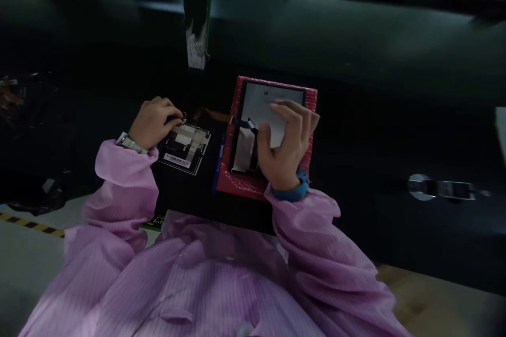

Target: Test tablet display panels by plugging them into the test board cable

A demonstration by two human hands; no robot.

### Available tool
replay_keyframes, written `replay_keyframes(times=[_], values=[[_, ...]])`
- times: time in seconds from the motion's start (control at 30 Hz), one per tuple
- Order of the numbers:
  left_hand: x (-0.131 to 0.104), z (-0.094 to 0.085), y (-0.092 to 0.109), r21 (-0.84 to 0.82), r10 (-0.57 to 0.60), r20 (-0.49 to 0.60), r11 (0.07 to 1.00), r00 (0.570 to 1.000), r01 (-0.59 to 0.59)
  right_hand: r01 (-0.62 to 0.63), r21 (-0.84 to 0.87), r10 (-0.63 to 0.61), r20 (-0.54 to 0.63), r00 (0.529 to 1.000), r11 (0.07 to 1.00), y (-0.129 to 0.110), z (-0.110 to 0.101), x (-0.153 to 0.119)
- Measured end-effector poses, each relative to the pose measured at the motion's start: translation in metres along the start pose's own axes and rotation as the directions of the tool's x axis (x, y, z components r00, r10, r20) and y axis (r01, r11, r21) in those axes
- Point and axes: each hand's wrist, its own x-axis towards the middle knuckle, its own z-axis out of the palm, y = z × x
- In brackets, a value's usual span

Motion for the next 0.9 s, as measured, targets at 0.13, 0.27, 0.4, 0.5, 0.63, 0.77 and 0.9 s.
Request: replay_keyframes(times=[0.13, 0.27, 0.4, 0.5, 0.63, 0.77, 0.9], values=[[0.002, 0.005, -0.002, 0.013, 0.033, 0.029, 0.999, 0.999, -0.033, 0.152, 0.003, -0.138, 0.447, 0.884, 0.988, -0.058, 0.007, 0.016], [0.002, 0.009, -0.006, 0.029, 0.052, 0.017, 0.998, 0.999, -0.052, 0.088, -0.17, 0.079, 0.78, 0.62, 0.982, -0.101, 0.048, 0.031], [0.001, 0.012, -0.006, 0.026, 0.066, 0.022, 0.997, 0.998, -0.066, 0.035, -0.322, 0.237, 0.761, 0.604, 0.946, -0.103, 0.079, 0.034], [0.001, 0.014, -0.006, 0.02, 0.064, 0.014, 0.998, 0.998, -0.065, 0.003, -0.345, 0.27, 0.738, 0.618, 0.938, -0.094, 0.086, 0.031], [0.001, 0.015, -0.004, 0.001, 0.057, 0.016, 0.998, 0.998, -0.057, -0.049, -0.327, 0.279, 0.708, 0.649, 0.944, -0.086, 0.09, 0.026], [0.001, 0.01, 0.004, 0.012, 0.02, 0.061, 1.0, 0.998, -0.021, -0.073, -0.286, 0.256, 0.679, 0.688, 0.955, -0.083, 0.093, 0.021], [0.002, 0.006, 0.01, 0.052, -0.033, 0.117, 0.998, 0.993, 0.027, -0.063, -0.272, 0.237, 0.674, 0.699, 0.96, -0.082, 0.093, 0.019]])
